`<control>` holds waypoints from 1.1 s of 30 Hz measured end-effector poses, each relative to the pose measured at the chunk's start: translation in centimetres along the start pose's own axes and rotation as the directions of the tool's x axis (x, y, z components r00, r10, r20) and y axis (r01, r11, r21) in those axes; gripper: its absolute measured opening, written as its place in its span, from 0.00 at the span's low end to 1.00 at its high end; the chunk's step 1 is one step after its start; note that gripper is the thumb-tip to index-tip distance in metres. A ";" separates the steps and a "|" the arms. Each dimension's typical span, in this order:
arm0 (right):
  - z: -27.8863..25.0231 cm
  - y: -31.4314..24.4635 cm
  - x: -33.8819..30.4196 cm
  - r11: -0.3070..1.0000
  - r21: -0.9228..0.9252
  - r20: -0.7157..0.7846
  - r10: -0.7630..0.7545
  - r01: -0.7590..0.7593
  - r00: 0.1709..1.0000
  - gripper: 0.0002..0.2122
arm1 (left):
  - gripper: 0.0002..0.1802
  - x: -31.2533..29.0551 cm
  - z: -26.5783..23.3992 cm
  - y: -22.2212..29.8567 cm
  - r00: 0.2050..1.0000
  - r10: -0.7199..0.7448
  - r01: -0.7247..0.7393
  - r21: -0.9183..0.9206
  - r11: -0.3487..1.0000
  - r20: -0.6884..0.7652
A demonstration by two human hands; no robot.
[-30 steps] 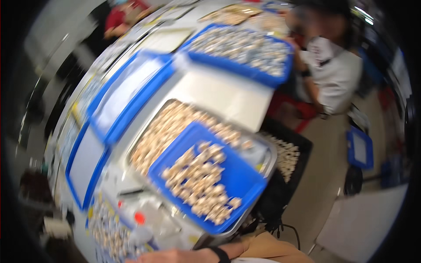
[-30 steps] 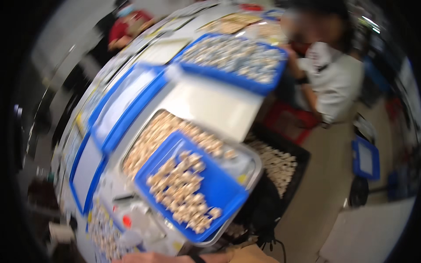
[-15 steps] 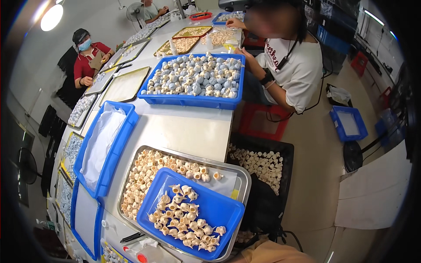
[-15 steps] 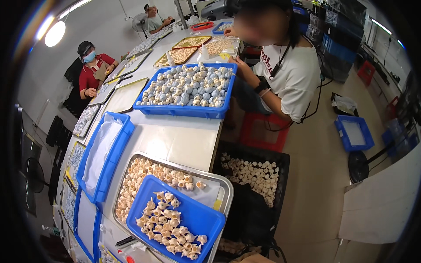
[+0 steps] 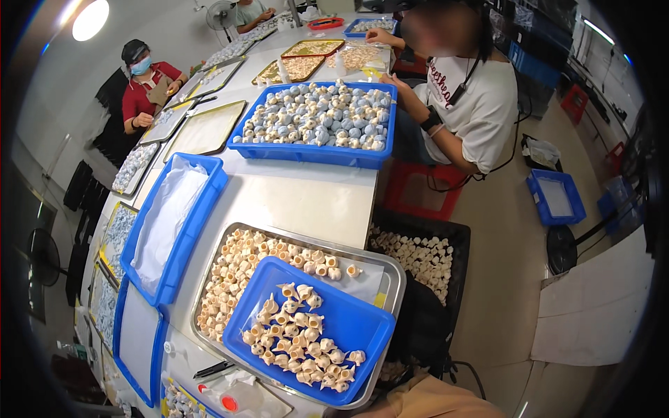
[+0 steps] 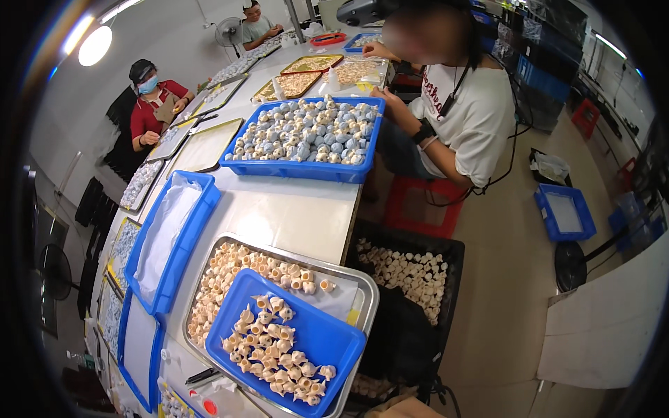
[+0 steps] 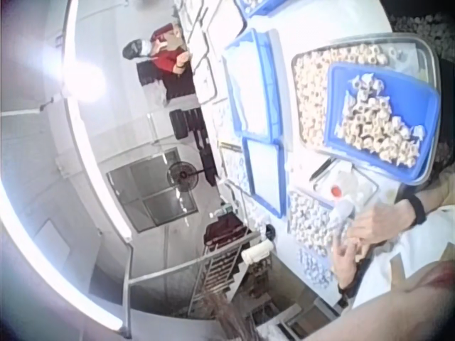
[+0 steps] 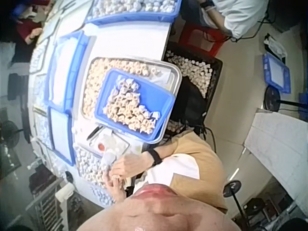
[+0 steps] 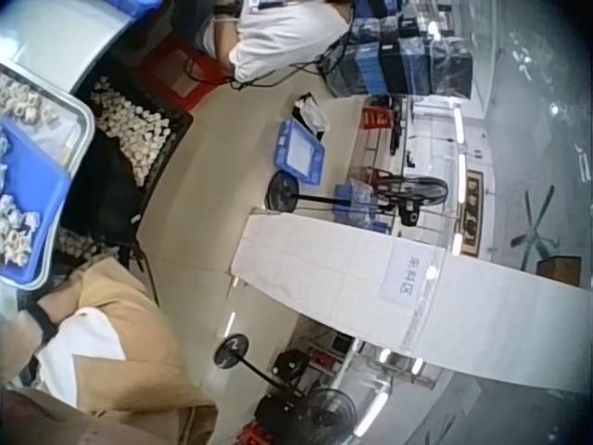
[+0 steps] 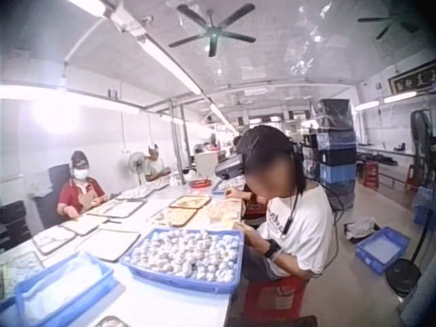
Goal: The person assembles small figurines by applying glue to the base of a head and attaching it to a body. They repeatedly pick up parts from trays, apply glue, and place the assembled figurines onto a blue mat.
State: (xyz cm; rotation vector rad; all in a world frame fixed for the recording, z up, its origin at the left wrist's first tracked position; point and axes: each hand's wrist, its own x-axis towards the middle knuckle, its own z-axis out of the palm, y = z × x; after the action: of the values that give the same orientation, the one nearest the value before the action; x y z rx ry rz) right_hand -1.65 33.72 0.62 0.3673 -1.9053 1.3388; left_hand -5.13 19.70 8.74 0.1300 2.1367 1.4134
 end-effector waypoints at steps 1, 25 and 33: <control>0.0 0.0 0.1 1.000 0.016 0.000 0.010 -0.010 1.000 0.10 | 0.31 0.4 -0.6 -0.4 0.963 0.249 -0.269 0.278 0.922 0.104; -1.1 -1.7 -1.7 0.929 0.002 0.186 0.364 -0.371 0.913 0.20 | 0.19 -3.2 -8.1 -9.2 0.991 0.107 -0.128 -0.784 0.607 -0.079; 5.6 -2.4 1.5 0.970 -0.238 0.503 0.163 -0.046 0.849 0.19 | 0.22 -3.4 -11.4 -11.8 0.998 -0.035 0.051 -0.994 0.096 0.048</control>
State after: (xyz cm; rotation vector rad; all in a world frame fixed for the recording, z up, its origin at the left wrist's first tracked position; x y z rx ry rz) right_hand -3.50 28.02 2.50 0.5635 -2.5316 1.1536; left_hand -5.43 3.91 3.01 -0.4731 0.6383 2.4851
